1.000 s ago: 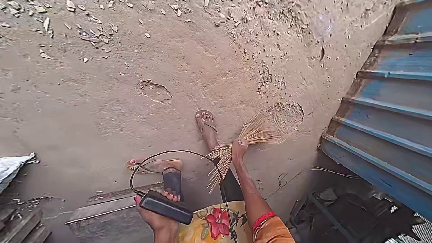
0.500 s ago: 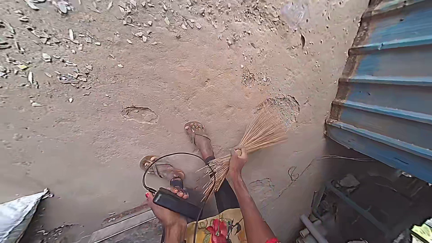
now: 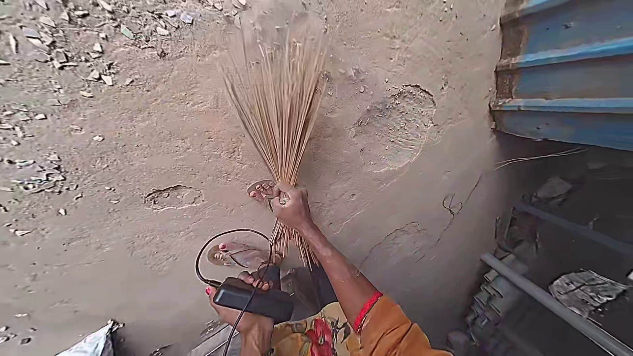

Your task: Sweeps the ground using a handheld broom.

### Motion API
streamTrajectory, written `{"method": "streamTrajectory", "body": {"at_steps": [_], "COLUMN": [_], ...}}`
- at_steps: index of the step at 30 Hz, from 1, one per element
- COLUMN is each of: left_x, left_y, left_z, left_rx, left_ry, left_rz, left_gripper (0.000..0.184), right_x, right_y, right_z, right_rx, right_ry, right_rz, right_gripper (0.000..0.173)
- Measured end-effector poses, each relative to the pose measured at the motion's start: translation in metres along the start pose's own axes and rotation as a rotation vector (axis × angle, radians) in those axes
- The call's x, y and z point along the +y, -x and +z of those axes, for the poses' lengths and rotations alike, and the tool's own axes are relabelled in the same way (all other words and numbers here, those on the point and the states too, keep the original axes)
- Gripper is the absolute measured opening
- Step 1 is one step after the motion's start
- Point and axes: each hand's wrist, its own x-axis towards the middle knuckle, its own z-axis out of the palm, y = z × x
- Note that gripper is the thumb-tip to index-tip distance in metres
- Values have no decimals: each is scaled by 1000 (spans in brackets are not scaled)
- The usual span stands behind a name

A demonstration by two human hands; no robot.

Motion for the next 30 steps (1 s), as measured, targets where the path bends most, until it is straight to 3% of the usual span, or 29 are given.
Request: {"method": "streamTrajectory", "body": {"at_steps": [3, 6, 8, 11, 14, 15, 16, 18, 20, 22, 24, 27, 30], "left_x": [0, -5, -5, -3, -4, -5, -7, -9, -10, -11, -14, -15, -15], "left_y": [-2, -2, -2, -1, 2, 2, 2, 4, 6, 4, 3, 0, 2], "left_z": [13, 17, 16, 17, 23, 25, 27, 30, 30, 24, 18, 13, 16], "left_rx": [-38, -51, -64, -76, -120, -125, -118, -83, -79, -113, -129, -124, -122], "left_ry": [-8, -59, -88, -31, 53, 58, 39, -29, -80, -76, -36, 0, -1], "left_rz": [8, 0, -11, -49, -87, -87, -81, -59, -53, -73, -98, -110, -89], "left_gripper": [89, 87, 87, 89, 89, 88, 87, 87, 88, 89, 88, 88, 89], "right_x": [39, 87, 92, 64, 22, 13, 11, 25, 47, 64, 75, 63, 6], "right_y": [9, -22, -45, -58, -53, -47, -39, -23, -28, -50, -75, -97, -101], "right_z": [-50, -92, -88, -42, -17, -16, -18, -30, -55, -82, -87, -52, -41], "right_rx": [369, 458, 314, 21, -409, -445, -373, -39, 257, 344, 232, -96, -514], "right_ry": [44, 70, 120, 197, 207, 204, 171, 91, 101, 185, 249, 313, 309], "right_rz": [233, 592, 613, 328, 147, 72, -3, -45, 103, 358, 470, 181, -46], "right_gripper": [12, 10, 12, 15, 29, 26, 23, 16, 11, 11, 14, 17, 29]}}
